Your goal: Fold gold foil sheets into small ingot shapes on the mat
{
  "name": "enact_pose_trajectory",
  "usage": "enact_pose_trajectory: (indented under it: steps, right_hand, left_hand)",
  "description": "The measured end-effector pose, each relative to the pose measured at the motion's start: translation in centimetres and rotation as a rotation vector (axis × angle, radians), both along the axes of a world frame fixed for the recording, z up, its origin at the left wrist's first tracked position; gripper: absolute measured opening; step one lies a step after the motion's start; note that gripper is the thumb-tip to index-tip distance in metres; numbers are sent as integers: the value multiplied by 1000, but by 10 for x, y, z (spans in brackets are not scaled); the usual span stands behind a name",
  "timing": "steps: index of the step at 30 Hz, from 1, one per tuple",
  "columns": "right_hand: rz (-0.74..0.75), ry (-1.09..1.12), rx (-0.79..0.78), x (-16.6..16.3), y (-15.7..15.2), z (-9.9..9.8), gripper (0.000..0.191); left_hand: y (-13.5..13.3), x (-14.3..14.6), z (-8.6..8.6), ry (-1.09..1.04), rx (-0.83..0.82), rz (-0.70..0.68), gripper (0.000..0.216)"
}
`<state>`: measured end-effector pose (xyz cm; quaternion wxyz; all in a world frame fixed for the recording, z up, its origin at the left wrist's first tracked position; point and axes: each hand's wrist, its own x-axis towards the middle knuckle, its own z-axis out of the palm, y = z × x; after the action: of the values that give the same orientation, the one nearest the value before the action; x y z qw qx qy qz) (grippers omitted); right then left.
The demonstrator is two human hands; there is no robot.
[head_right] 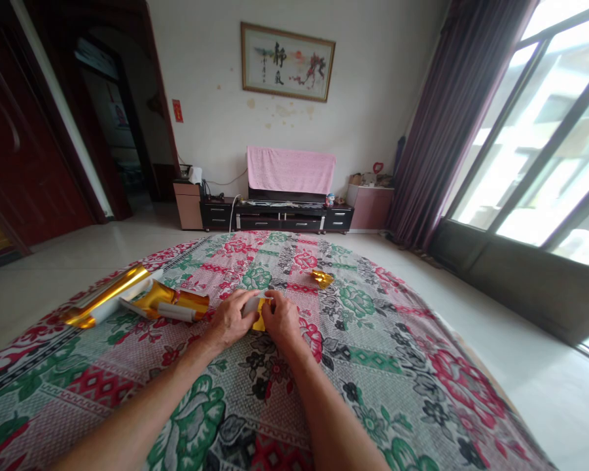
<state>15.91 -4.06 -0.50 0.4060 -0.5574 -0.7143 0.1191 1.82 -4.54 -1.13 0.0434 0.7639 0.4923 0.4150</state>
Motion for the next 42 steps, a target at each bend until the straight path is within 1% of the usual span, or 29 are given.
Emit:
enact_pose_trajectory:
  steps: [3, 6, 8, 13, 17, 19, 21, 22, 25, 28, 35, 39, 42]
  right_hand:
    - [7, -59, 25, -1, 1, -2, 25]
    - [11, -85, 37, -1, 1, -3, 25]
    - [11, -93, 34, -1, 1, -3, 24]
    - [37, -120, 74, -2, 0, -5, 23]
    - [8, -112, 166, -1, 1, -9, 31]
    - [20, -113, 204, 1, 1, -9, 25]
    - [77, -150, 190, 2, 1, -8, 14]
    - [113, -174, 167, 3, 1, -6, 13]
    - [203, -217, 118, 7, -1, -3, 17]
    - [254, -224, 117, 12, -3, 0, 17]
    - [343, -206, 150, 19, -8, 3, 18]
    - [375, -208, 160, 19, -12, 5, 17]
    - [366, -222, 163, 18, -13, 5, 16]
  left_hand:
    - [-1, -1, 0, 44, 23, 9, 33]
    - [-4, -1, 1, 89, 4, 14, 17]
    - [-5, -2, 2, 124, -18, -2, 13]
    - [-6, -1, 4, 160, -49, -31, 13]
    - [-6, -1, 5, 166, -56, -39, 12]
    - [-6, -1, 5, 168, -57, -41, 12]
    - [-7, -1, 5, 169, -56, -41, 13]
    - [-7, -1, 5, 169, -57, -41, 13]
    - [-5, -4, 5, 176, -72, -64, 14]
    - [-3, -8, 4, 177, -99, -102, 16]
    - [3, -18, -1, 170, -108, -183, 24]
    - [2, -18, -1, 142, -108, -188, 25]
    - [-2, -18, 1, 82, -96, -193, 21]
